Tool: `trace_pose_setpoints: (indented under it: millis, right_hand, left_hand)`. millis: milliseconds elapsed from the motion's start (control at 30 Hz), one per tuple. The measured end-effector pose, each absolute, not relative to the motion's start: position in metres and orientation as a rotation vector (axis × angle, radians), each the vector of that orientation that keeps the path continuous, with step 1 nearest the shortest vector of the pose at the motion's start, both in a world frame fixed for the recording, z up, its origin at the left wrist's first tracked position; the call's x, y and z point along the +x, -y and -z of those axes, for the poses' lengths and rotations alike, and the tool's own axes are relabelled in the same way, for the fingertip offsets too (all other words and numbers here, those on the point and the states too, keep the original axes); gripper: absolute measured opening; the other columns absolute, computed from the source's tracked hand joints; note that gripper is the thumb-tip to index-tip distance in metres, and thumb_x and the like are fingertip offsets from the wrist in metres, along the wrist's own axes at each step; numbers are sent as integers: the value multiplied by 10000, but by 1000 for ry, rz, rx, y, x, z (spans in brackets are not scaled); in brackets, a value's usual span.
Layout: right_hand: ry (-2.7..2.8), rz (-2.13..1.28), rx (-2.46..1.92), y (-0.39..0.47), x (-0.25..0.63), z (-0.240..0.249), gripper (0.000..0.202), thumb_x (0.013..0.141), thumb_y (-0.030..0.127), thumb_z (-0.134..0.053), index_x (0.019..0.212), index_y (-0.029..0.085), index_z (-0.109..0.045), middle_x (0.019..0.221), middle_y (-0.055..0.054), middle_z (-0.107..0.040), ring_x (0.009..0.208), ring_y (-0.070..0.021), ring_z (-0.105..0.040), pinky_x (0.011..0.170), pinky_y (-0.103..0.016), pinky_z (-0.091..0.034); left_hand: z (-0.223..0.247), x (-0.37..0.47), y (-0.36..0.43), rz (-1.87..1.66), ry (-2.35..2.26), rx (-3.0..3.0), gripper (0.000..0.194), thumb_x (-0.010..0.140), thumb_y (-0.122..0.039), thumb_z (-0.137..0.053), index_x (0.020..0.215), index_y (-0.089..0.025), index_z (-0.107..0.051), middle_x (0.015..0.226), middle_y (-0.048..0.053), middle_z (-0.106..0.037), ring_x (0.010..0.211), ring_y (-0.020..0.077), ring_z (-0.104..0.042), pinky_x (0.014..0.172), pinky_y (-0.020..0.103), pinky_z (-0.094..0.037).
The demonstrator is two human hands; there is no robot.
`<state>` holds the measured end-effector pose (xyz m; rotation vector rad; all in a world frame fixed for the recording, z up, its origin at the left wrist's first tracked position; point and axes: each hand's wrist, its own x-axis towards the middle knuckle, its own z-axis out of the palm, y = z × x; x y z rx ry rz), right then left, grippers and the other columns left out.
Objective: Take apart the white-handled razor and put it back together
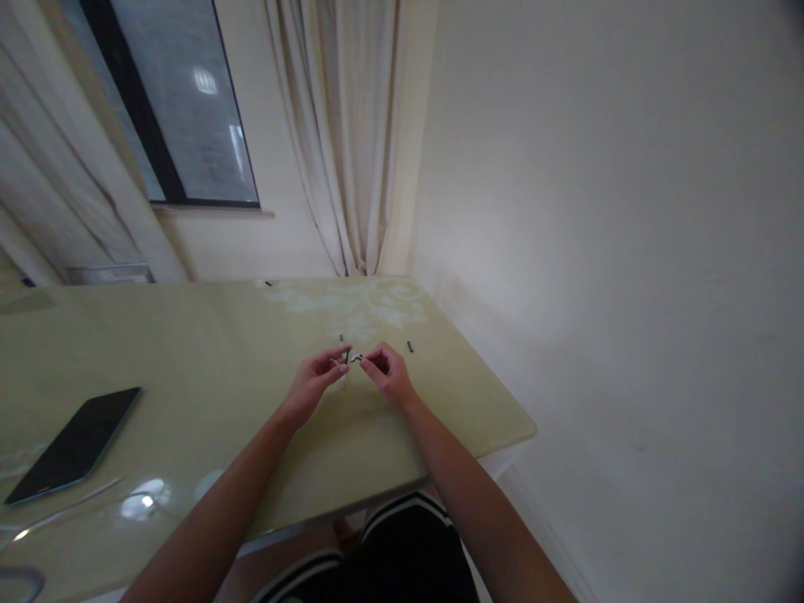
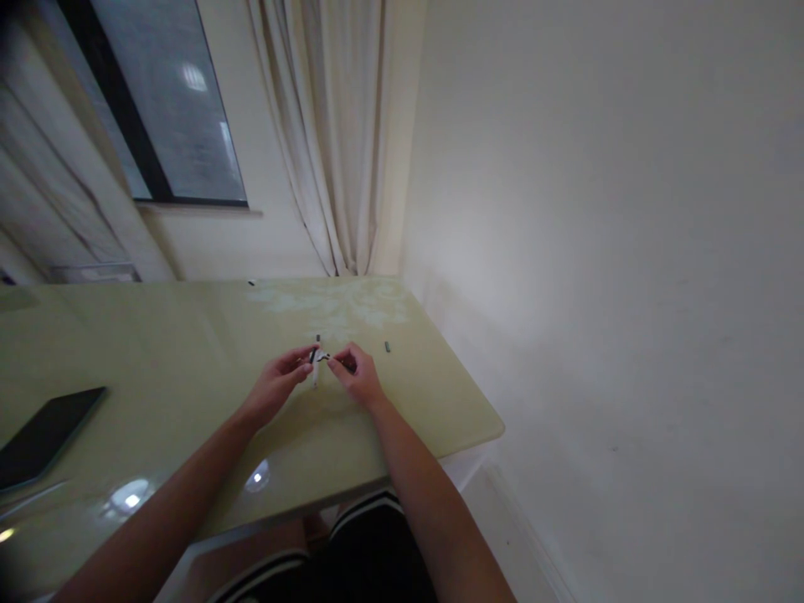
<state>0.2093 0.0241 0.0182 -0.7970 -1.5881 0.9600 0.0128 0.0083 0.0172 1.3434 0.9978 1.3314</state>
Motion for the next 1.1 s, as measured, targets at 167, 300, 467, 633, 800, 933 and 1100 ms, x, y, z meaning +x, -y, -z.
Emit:
trace_pose_setpoints:
  millis: [167, 300, 467, 633, 800, 933, 1100]
  right_hand:
    - [1593, -975, -778, -24, 209, -17, 358, 846, 535, -700, 821, 212, -549, 615, 58, -442, 553, -111, -381, 525, -246, -292]
    - [1616, -967, -794, -24, 210, -16, 359, 848, 543, -697, 815, 214, -556, 608, 59, -432, 553, -113, -379, 523, -247, -293]
    - [1638, -961, -793, -26, 212, -14, 352, 854, 532, -700, 811, 210, -565, 610, 57, -444, 551, -111, -378, 525, -247, -292]
    - [1634, -963, -781, -28, 212, -13, 353, 846, 524, -720, 813, 204, -573, 610, 58, -455, 555, -108, -389, 528, -242, -303]
    - [1559, -1009, -757, -28, 211, -13, 351, 843, 514, -730, 822, 204, -567, 640, 45, -495, 565, -110, -416, 532, -243, -311]
    - [1558, -1026, -749, -27, 211, -14, 353, 844, 516, -732, 826, 204, -567, 639, 46, -490, 563, -109, -411, 533, -245, -307]
    - [1580, -1034, -759, -25, 211, -16, 389, 829, 554, -730, 813, 209, -552, 612, 57, -462, 543, -106, -386, 517, -245, -295]
  left_hand:
    - [-18, 13, -8, -1321, -988, 1340, 544, 723, -409, -869, 1226, -235, -757, 873, 16, -686, 783, 142, -581, 768, 266, -464]
    - [-19, 15, -7, -1321, -989, 1340, 535, 708, -406, -880, 1201, -232, -770, 827, 7, -675, 750, 140, -574, 744, 267, -465]
    - [-17, 15, -7, -1317, -1004, 1352, 531, 726, -439, -861, 1197, -209, -773, 872, 36, -707, 761, 147, -580, 719, 262, -456]
    - [-16, 14, -9, -1335, -981, 1358, 550, 719, -434, -867, 1213, -214, -765, 893, 40, -714, 766, 140, -574, 733, 262, -462]
    - [-16, 13, -9, -1327, -966, 1366, 541, 747, -411, -855, 1245, -227, -749, 925, 39, -712, 794, 138, -580, 747, 254, -456]
    - [-16, 13, -8, -1327, -961, 1351, 543, 748, -406, -855, 1251, -234, -745, 949, 40, -720, 805, 140, -589, 757, 258, -463]
    - [-19, 15, -7, -1331, -947, 1351, 543, 723, -400, -871, 1228, -236, -758, 963, 44, -723, 815, 146, -600, 758, 267, -474]
